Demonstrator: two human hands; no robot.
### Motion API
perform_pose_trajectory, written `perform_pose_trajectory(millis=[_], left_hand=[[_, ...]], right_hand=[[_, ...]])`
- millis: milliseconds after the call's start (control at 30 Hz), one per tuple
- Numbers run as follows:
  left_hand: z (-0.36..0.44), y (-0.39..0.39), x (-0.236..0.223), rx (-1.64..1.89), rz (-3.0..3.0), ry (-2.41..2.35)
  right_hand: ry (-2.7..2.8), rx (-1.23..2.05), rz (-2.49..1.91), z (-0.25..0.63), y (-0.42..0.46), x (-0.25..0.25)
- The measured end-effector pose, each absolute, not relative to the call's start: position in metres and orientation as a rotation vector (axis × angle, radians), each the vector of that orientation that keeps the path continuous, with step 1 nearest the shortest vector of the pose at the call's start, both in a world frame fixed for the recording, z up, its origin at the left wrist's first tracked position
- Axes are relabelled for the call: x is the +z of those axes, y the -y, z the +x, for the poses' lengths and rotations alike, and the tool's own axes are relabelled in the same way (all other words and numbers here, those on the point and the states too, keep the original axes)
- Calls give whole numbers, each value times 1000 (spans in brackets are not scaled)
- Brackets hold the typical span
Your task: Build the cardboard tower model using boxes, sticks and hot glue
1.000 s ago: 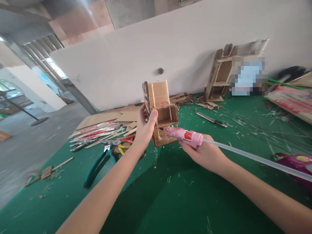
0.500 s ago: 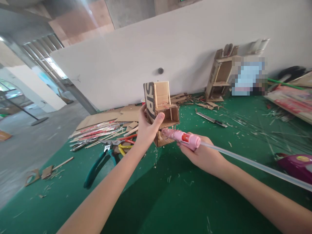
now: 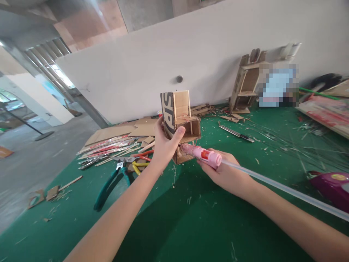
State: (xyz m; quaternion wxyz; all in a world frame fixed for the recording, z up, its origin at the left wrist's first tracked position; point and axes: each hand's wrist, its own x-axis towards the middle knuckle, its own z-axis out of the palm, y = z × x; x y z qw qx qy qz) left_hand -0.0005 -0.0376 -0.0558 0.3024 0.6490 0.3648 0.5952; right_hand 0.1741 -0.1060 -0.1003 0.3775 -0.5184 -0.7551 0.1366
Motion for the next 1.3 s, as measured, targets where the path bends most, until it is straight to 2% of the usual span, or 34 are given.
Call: perform_pose_trajectory(millis=[333, 1300], left_hand=[[-6, 30, -58, 1592, 1648, -1008], [-2, 33, -60, 1582, 1718, -1045]], right_hand=[[1905, 462, -1366, 179, 107, -97], [2091, 229, -1349, 176, 109, -91]])
